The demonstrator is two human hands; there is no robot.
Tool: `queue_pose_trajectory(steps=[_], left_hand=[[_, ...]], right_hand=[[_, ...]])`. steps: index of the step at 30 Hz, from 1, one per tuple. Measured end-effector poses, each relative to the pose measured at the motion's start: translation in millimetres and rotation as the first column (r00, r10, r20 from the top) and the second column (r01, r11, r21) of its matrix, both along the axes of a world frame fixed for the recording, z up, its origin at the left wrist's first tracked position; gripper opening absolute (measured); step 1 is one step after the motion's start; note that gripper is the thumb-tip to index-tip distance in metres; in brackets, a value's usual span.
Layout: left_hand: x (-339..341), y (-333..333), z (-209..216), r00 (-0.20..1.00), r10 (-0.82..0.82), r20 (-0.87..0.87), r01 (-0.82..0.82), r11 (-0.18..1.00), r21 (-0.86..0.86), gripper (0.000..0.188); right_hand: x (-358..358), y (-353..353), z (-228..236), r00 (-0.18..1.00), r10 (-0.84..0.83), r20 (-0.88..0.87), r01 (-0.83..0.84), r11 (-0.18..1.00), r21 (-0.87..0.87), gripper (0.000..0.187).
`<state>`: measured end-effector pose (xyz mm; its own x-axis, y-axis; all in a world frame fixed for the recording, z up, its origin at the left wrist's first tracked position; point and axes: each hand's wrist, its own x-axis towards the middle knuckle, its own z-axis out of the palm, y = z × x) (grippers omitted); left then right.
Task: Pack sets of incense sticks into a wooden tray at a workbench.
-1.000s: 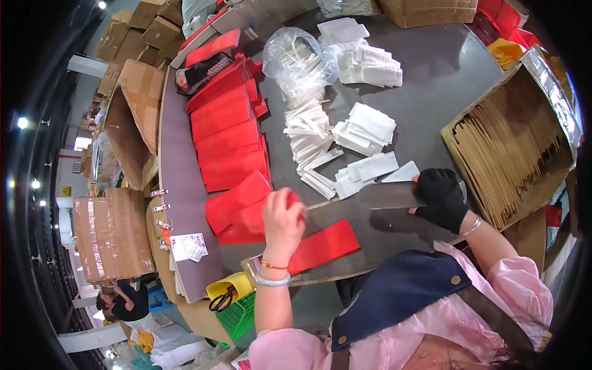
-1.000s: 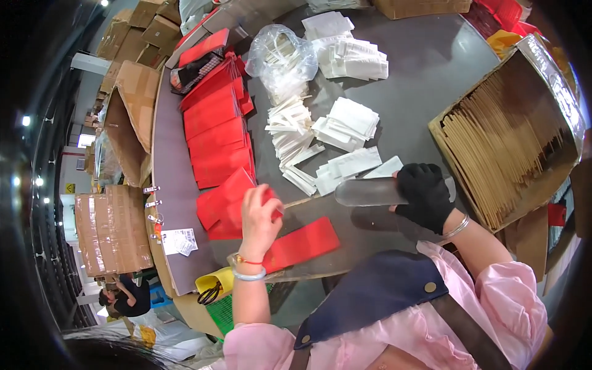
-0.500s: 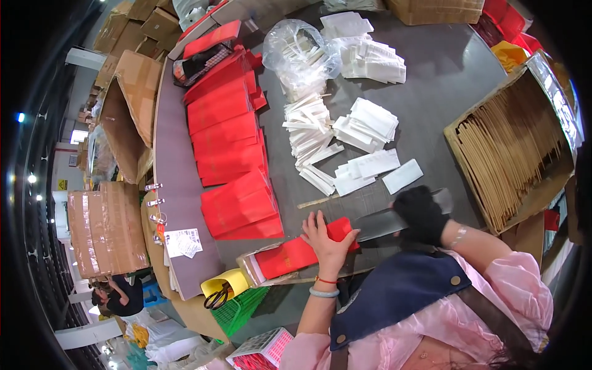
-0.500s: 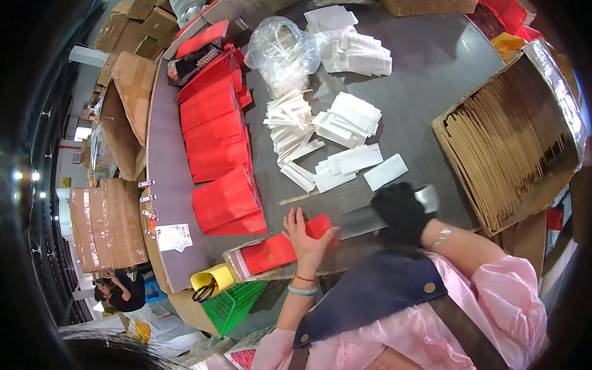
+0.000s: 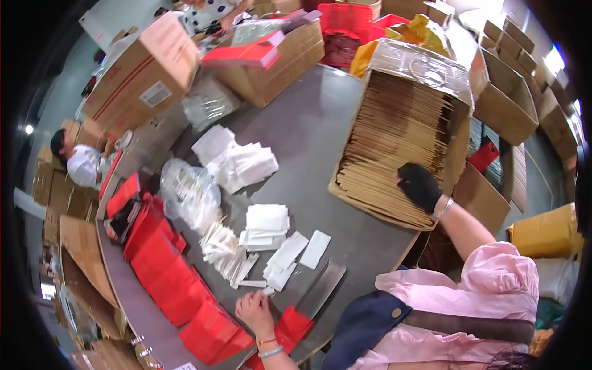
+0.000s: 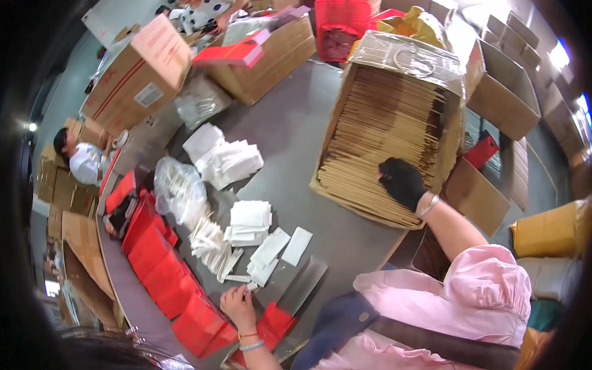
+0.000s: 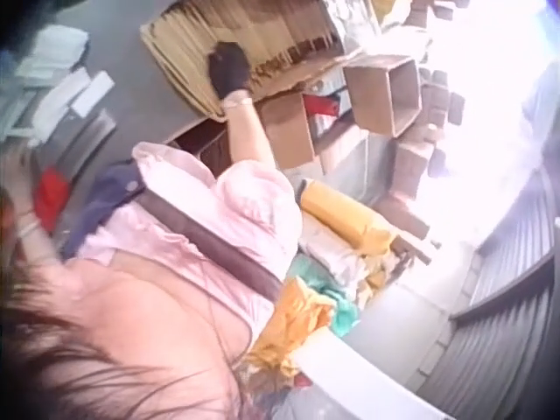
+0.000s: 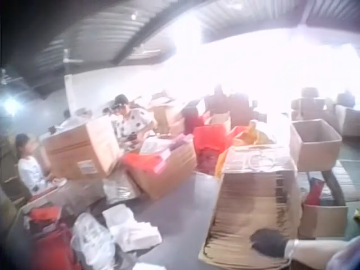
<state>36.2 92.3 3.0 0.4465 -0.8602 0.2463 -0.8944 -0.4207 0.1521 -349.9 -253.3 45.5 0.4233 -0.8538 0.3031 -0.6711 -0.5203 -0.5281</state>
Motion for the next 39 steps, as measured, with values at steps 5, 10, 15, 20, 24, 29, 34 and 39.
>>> queue_pose_trajectory(steps=[5,10,15,20,24,29,34,39], left_hand=[[-5,-5,2,0.990,0.007,-0.139,-0.007,1.000,0.000,0.016],[-4,-4,2,0.977,0.028,-0.211,-0.034,0.999,-0.022,0.015],[-13,-2,13,0.930,0.096,-0.354,-0.139,0.986,-0.096,0.014],[-20,-1,20,0.924,0.096,-0.371,-0.157,0.978,-0.138,0.014],[-27,1,25,0.905,0.112,-0.410,-0.195,0.967,-0.166,0.013],[-29,6,27,0.899,0.096,-0.428,-0.194,0.962,-0.193,0.013],[-32,7,27,0.887,0.097,-0.451,-0.206,0.958,-0.199,0.013],[-33,8,29,0.892,0.076,-0.446,-0.192,0.956,-0.222,0.014]], right_hand=[[-30,-49,16,0.949,-0.060,-0.310,0.110,0.983,0.147,0.017],[-14,-65,11,0.868,0.104,-0.486,0.043,0.959,0.281,0.018],[-4,-71,20,0.795,0.159,-0.585,0.023,0.957,0.291,0.020],[5,-74,34,0.740,0.201,-0.641,0.006,0.952,0.306,0.020],[16,-78,37,0.584,0.266,-0.767,0.067,0.926,0.372,0.025],[17,-83,28,0.548,0.279,-0.788,0.100,0.914,0.393,0.026],[17,-84,22,0.592,0.271,-0.759,-0.075,0.956,0.282,0.019],[30,-82,38,0.569,0.286,-0.771,0.094,0.909,0.407,0.026]])
